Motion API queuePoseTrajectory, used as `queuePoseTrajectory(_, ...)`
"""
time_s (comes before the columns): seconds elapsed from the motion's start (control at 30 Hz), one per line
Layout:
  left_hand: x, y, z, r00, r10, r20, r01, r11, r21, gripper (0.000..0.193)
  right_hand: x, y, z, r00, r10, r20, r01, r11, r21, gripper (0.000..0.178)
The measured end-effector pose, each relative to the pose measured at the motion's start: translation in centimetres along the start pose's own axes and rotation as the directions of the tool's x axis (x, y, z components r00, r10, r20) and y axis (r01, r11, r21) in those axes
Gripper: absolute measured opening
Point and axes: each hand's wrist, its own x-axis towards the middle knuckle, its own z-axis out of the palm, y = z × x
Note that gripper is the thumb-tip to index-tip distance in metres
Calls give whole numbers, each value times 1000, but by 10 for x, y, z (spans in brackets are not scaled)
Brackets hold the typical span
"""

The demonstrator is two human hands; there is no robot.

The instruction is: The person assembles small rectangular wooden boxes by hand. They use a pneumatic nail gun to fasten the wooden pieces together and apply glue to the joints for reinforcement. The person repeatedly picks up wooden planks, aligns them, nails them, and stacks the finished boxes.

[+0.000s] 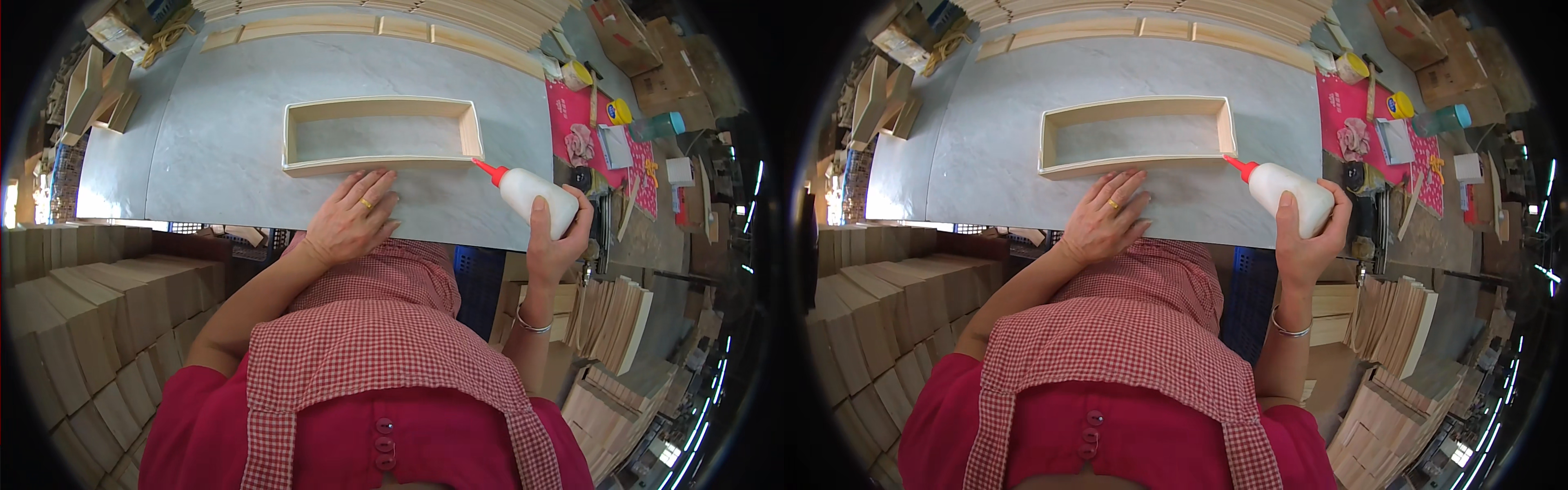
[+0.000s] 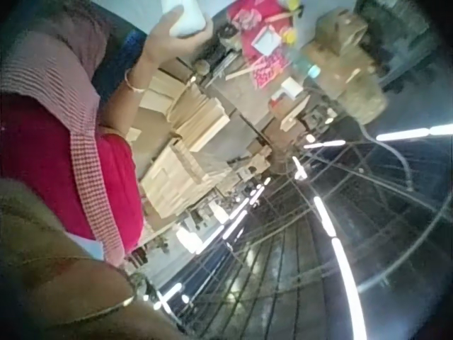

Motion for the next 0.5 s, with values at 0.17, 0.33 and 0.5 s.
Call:
queuePoseTrajectory(0.17,-1,1,1,1000,-20,6,20,1000,7,42,2,4,-3,1000,16,-27,-16,1000,9,49)
queuePoseTrajectory(0.33,-3,3,1,999,-28,37,28,1000,-10,39,7,16,4,992,-24,-120,26,999,20,47)
queuePoseTrajectory(0.5,3,0,-5,998,-43,34,46,997,-70,37,46,43,15,948,245,-204,-182,940,287,51)
